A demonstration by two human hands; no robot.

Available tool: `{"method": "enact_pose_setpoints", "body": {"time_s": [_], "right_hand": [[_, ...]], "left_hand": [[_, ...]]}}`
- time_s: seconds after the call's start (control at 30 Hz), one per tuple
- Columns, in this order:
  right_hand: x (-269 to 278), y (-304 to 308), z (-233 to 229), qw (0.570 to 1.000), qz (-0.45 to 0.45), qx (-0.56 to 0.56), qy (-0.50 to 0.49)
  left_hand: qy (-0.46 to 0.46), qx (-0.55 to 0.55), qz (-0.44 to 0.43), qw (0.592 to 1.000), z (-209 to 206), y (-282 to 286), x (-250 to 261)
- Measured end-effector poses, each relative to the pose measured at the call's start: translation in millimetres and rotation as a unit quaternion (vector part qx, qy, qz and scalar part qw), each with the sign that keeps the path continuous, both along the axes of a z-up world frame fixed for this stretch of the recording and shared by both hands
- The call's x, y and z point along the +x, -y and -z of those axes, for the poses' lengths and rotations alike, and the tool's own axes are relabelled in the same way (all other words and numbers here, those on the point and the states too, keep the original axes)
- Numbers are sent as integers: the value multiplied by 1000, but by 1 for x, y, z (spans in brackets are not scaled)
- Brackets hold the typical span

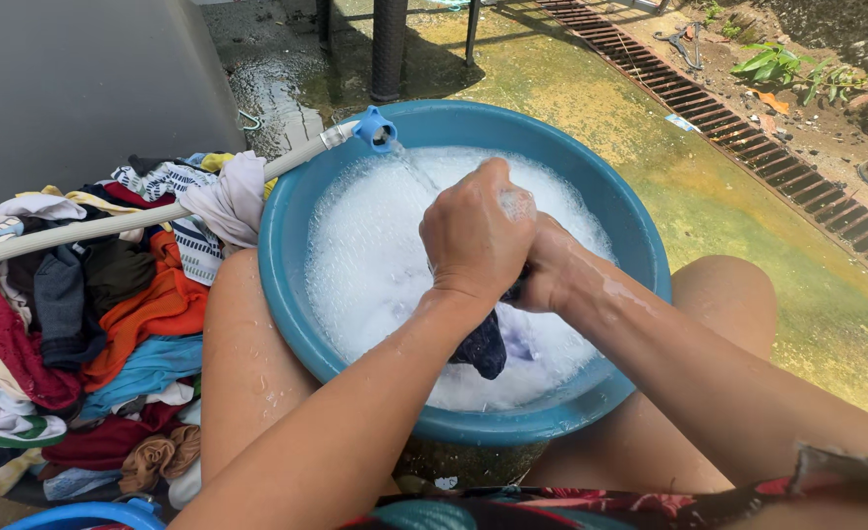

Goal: The person fills a basin with soapy water from a hose, mixes it, moves a chair, and washes clothes by hand in the basin.

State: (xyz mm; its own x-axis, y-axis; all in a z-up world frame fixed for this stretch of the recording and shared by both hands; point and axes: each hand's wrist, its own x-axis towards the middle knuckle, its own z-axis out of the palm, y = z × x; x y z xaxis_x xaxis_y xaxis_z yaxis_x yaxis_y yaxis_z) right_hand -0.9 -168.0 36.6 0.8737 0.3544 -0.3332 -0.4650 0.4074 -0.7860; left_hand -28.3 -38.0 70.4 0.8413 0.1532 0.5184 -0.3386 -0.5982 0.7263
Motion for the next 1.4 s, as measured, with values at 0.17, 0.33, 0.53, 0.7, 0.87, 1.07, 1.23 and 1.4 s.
{"method": "enact_pose_setpoints", "body": {"time_s": [0.17,0.33,0.53,0.7,0.87,1.07,1.23,1.4], "right_hand": [[-7,13,-56,929,48,-364,57],[-9,29,2,622,-265,-710,198],[-21,5,84,616,-408,-646,193],[1,8,67,932,39,-315,-174],[6,20,57,1000,8,-13,-21],[-6,3,24,992,67,7,-106],[0,-12,-10,991,73,-73,-85],[19,-22,-22,892,-98,-440,-38]], "left_hand": [[-51,216,-39,974,33,-63,13],[-479,332,124,803,61,-55,-7],[-465,416,166,764,125,-40,3],[-473,100,59,873,87,-31,-2],[-3,-103,162,981,28,47,-51],[98,-45,76,991,25,17,-7],[-51,103,-17,993,44,-34,21],[-332,131,-49,933,65,-37,44]]}}
